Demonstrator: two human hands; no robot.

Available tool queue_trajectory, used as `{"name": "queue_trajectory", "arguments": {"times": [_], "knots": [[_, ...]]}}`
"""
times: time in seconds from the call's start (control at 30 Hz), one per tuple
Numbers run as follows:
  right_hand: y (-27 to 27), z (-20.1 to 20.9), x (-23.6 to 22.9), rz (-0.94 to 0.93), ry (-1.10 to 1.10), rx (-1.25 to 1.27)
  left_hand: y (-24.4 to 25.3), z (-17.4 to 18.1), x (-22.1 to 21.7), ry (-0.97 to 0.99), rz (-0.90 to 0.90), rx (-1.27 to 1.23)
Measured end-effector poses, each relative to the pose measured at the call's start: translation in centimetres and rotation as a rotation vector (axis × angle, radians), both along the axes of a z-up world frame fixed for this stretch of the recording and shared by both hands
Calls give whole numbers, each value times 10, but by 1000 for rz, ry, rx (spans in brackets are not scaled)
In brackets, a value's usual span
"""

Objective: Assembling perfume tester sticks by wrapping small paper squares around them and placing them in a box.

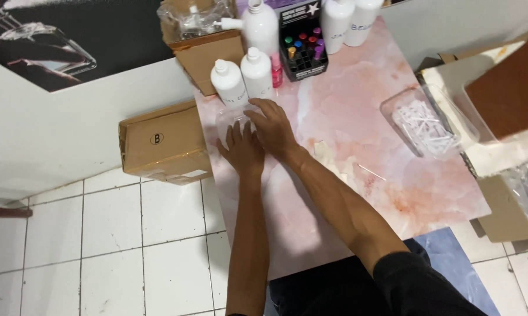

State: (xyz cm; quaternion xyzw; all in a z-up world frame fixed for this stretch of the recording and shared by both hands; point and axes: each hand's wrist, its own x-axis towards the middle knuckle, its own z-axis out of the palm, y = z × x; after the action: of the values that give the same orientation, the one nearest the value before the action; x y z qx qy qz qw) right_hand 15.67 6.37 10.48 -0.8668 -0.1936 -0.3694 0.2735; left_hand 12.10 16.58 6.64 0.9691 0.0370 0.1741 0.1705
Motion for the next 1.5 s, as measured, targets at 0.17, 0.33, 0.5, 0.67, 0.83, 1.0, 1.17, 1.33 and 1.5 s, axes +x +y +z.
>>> {"name": "queue_trajectory", "arguments": {"times": [0.17, 0.33, 0.5, 0.67, 0.83, 1.0, 1.17, 1.33, 1.5], "knots": [[-21, 3, -54, 75, -121, 165, 13, -40, 14, -312, 4, 77], [-66, -18, -128, -25, -66, 165, 5, -38, -4, -595, -32, -86], [-110, -73, -179, -235, 304, 56, -54, -29, -73, -608, -215, -336], [-140, -87, -185, -245, 325, 90, -111, -9, -109, -591, -281, -401], [-155, -89, -182, -257, 317, 160, -137, -30, -118, -512, -374, -487], [-163, -37, -191, -279, 476, 351, -163, -42, -125, -317, -517, -664], [-181, -12, -191, -251, 561, 649, -197, -5, -134, -161, -542, -820], [-219, 6, -200, -217, 548, 702, -223, -3, -127, -114, -590, -858], [-257, 54, -212, -142, 430, 709, -253, -5, -109, -230, -612, -766]]}}
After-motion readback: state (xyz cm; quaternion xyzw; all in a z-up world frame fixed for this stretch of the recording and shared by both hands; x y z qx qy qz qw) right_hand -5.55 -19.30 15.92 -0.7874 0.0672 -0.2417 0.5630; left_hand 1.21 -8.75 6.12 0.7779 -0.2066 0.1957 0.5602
